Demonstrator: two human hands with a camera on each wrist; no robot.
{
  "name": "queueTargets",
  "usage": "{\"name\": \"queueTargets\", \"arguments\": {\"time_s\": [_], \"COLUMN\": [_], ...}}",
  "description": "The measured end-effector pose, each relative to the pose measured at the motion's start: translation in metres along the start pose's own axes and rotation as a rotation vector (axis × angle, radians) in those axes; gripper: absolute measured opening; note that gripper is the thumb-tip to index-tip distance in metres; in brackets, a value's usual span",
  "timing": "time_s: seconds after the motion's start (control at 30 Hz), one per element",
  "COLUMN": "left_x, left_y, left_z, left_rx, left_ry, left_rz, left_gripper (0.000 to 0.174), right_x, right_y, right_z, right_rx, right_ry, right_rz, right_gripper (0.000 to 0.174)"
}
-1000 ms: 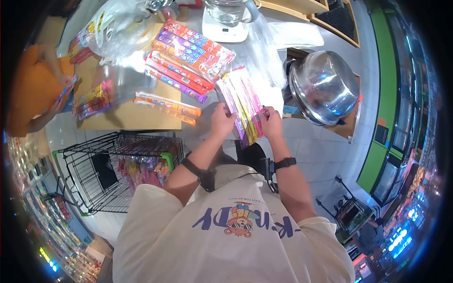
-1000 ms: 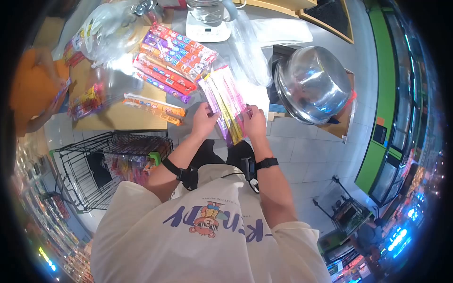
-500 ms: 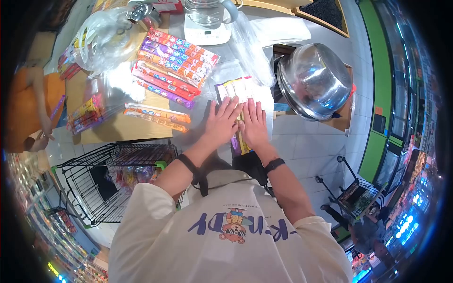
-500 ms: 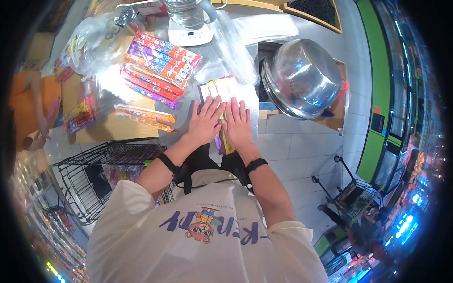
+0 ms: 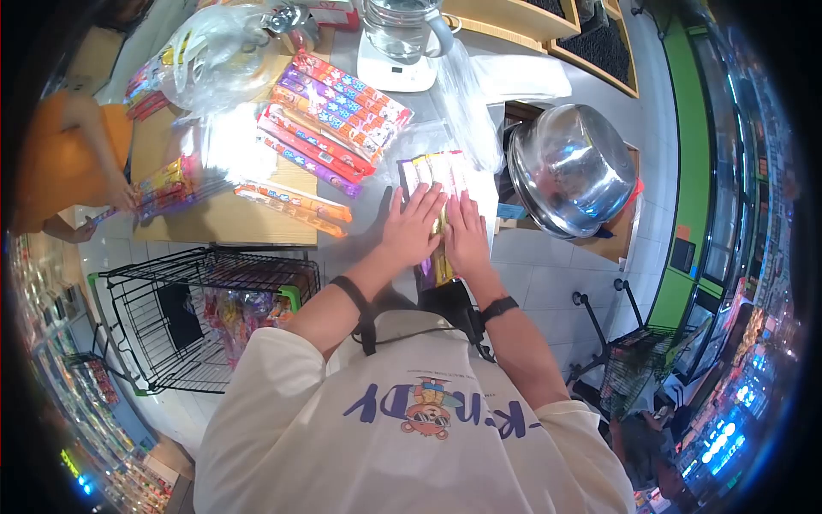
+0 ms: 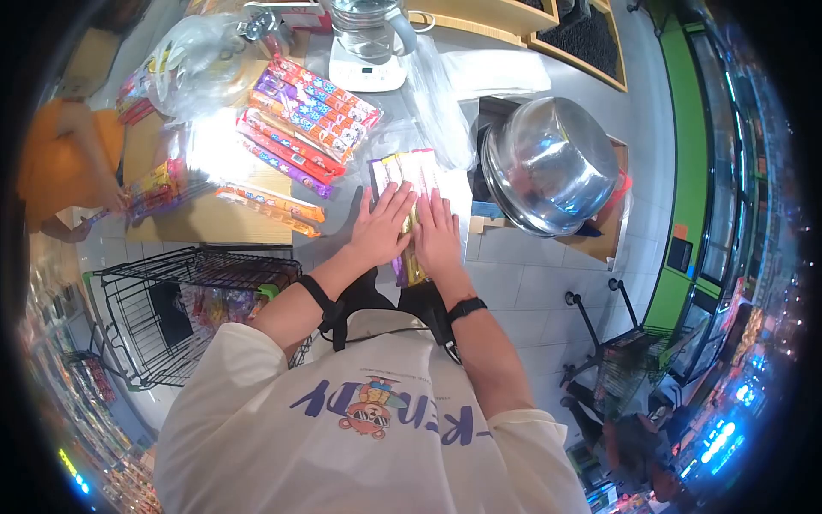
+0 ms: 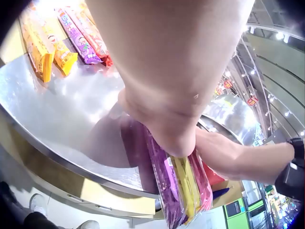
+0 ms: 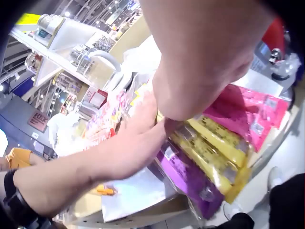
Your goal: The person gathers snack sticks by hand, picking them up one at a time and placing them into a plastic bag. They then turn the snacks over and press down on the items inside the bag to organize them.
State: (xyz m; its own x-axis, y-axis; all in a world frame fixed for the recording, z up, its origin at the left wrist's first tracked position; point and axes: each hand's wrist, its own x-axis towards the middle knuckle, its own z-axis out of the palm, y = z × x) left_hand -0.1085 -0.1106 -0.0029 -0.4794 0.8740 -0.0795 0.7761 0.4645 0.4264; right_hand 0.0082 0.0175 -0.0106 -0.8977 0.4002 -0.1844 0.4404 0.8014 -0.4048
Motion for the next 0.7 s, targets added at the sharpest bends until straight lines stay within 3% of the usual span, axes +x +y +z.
{"name": "queueTargets", "arguments": {"time_s": [0.1,0.17,0.2,0.23,0.33,0.37,0.43,0.5,0.57,0.63,0.7], "left_x": [-0.007,-0.016,-0.022,-0.03,-0.066,-0.077,-0.095,-0.11,-0.119,-0.118,-0.104], "left_y": [-0.01,-0.023,-0.036,-0.055,-0.112,-0.125,-0.15,-0.177,-0.19,-0.191,-0.155], "left_z": [-0.002,-0.008,-0.017,-0.025,-0.043,-0.044,-0.033,-0.012,0.012,0.03,-0.017], "left_rx": [-0.095,-0.091,-0.146,-0.206,-0.262,-0.249,-0.213,-0.387,-0.567,-0.688,-0.631], "left_ry": [0.011,-0.002,0.166,0.261,0.633,0.64,0.82,0.803,0.768,0.734,0.759], "left_rz": [0.011,-0.156,-0.205,-0.323,-0.724,-0.74,-1.213,-1.264,-1.308,-1.193,-1.255], "left_gripper": [0.071,0.074,0.067,0.06,0.035,0.035,0.03,0.032,0.036,0.045,0.049], "right_x": [-0.021,-0.031,-0.035,-0.037,-0.042,-0.04,-0.043,-0.041,-0.035,-0.034,-0.028], "right_y": [0.008,0.008,0.005,0.005,0.024,0.023,0.017,0.007,-0.019,-0.047,-0.066], "right_z": [0.01,0.011,0.012,0.015,0.026,0.028,0.034,0.037,0.033,0.028,0.035], "right_rx": [0.093,0.13,0.208,0.287,0.452,0.537,0.495,0.448,0.798,0.953,1.109], "right_ry": [0.098,0.14,0.183,0.225,0.082,0.008,-0.008,-0.007,-0.204,-0.249,-0.303], "right_rz": [0.056,0.086,0.24,0.396,0.508,0.577,0.573,0.58,0.852,0.876,0.886], "right_gripper": [0.063,0.064,0.062,0.06,0.048,0.044,0.043,0.042,0.043,0.043,0.042]}}
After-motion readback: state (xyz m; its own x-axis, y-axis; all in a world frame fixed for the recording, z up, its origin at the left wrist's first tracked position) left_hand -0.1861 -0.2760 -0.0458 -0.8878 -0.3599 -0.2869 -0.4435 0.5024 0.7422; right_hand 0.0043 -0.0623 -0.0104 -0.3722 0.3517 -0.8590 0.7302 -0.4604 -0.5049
